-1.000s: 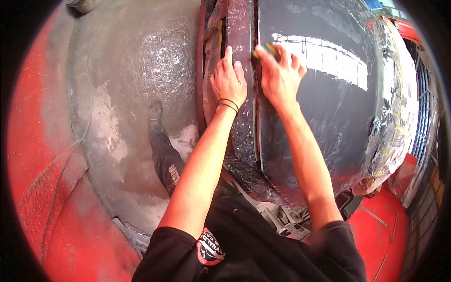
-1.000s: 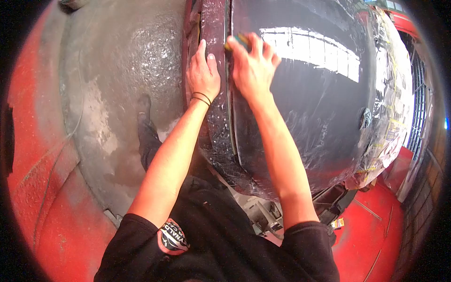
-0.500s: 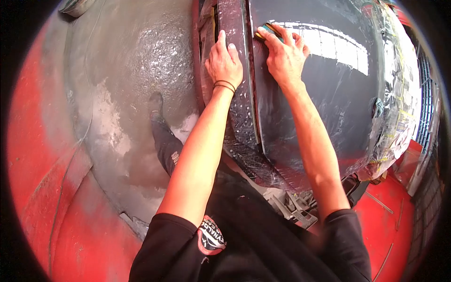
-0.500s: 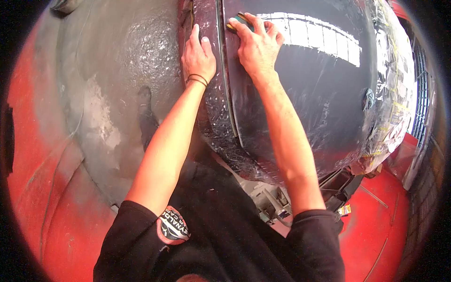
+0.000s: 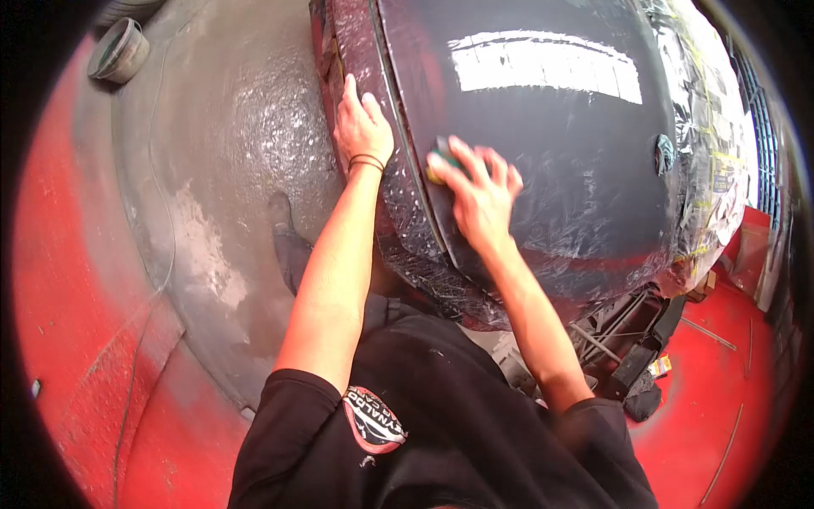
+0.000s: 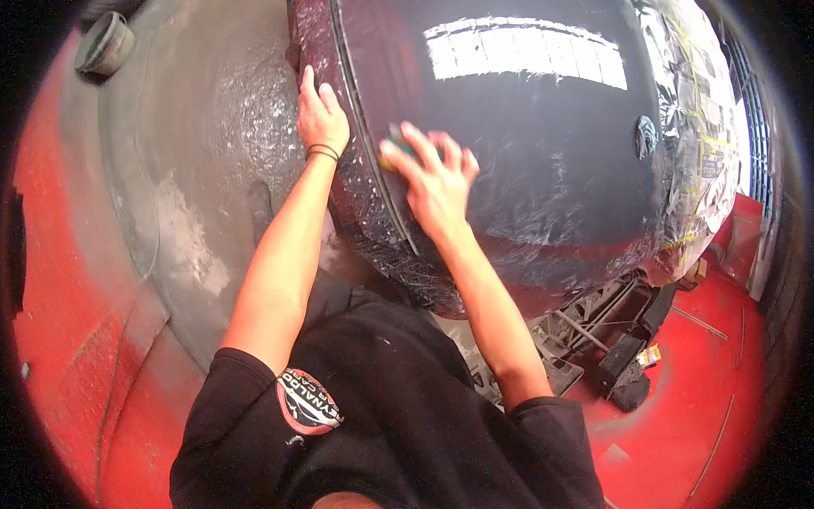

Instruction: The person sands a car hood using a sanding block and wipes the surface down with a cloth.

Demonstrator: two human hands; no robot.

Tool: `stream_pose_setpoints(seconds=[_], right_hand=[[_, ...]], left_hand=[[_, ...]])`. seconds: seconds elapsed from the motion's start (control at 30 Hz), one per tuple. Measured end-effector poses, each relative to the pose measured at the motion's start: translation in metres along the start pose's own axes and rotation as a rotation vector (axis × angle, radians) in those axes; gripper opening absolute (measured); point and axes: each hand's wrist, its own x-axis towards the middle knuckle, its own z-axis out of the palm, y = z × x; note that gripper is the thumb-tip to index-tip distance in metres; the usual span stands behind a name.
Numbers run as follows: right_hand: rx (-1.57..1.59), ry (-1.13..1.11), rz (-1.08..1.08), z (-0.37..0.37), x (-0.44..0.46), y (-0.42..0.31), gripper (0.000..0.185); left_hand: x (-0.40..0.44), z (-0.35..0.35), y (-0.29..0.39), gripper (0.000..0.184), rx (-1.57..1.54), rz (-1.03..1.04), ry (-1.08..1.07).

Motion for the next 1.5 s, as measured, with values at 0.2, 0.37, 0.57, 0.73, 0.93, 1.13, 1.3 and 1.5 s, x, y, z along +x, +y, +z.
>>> stream_pose_setpoints(seconds=[0.2,0.37,0.57,0.73,0.93,1.13,1.3,1.5], right_hand=[[0.003,0.016,0.022,-0.013,-0.038,0.039,0.069],[-0.020,0.159,0.027,0.011,0.077,0.060,0.072],[-0.043,0.023,0.013,-0.025,-0.035,0.059,0.068],[-0.116,0.221,0.206,0.010,0.153,0.133,0.053],[-0.195,0.101,0.127,-0.027,0.054,0.088,0.042],[-0.122,0.247,0.168,-0.001,0.049,0.061,0.047],[-0.162,0.279,0.186,0.014,0.090,0.068,0.046],[-0.125,0.238,0.192,0.007,0.073,0.054,0.049]], left_hand=[[0.000,0.010,-0.007,0.055,0.042,0.059,0.084],[-0.003,0.000,0.000,0.055,0.000,0.006,-0.005],[0.003,0.001,0.002,0.056,-0.019,0.000,0.011],[-0.004,-0.002,0.001,0.055,-0.027,0.004,-0.012],[0.000,0.000,0.004,0.054,0.036,0.021,0.033],[0.002,-0.001,0.006,0.055,0.003,0.032,0.020],[0.001,-0.001,0.001,0.053,-0.021,0.060,0.026],[0.001,-0.004,0.007,0.053,-0.012,0.037,0.016]])
